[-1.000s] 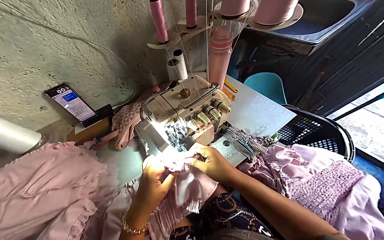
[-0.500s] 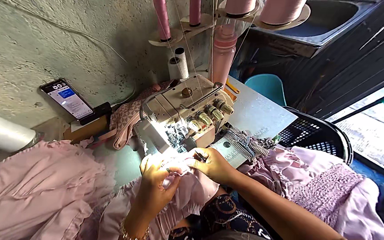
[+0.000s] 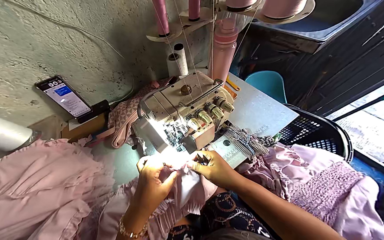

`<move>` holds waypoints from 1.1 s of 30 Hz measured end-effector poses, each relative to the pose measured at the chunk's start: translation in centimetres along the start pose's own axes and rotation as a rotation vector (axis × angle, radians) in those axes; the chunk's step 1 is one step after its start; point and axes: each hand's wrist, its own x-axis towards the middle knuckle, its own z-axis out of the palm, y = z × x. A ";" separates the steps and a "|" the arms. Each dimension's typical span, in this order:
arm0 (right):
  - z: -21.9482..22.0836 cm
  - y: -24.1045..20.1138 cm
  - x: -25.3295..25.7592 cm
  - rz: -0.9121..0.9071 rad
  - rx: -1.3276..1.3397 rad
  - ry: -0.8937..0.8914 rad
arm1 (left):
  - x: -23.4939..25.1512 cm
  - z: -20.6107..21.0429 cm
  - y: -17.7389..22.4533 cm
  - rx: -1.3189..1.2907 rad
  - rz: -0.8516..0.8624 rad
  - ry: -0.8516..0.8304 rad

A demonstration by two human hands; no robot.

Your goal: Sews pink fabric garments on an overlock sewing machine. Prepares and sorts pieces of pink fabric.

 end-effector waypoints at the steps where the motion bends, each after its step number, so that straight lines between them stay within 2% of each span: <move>1: 0.0 0.0 -0.1 0.002 0.000 0.004 | 0.1 0.0 0.0 -0.002 -0.006 -0.003; 4: 0.2 0.4 -0.4 -0.121 -0.038 0.032 | 0.4 0.0 0.1 -0.024 -0.036 -0.002; 7: 0.8 1.0 -0.5 -0.251 -0.188 0.120 | 0.6 0.0 0.3 -0.047 -0.070 -0.017; 14: 1.0 1.1 -0.4 -0.147 -0.055 0.137 | 0.8 -0.2 0.0 -0.231 -0.125 -0.100; 20: 1.1 0.8 -0.4 -0.110 -0.063 0.143 | 1.0 0.0 0.3 -0.194 -0.130 -0.086; 23: 1.6 0.9 -0.3 -0.138 -0.066 0.220 | 0.9 0.2 0.6 -0.155 -0.150 -0.076; 28: 1.8 1.1 -0.3 -0.185 -0.073 0.249 | 0.5 0.4 1.1 -0.102 -0.194 -0.046; 33: 1.9 1.5 -0.5 -0.298 -0.203 0.298 | 0.3 0.8 3.1 0.092 -0.112 0.072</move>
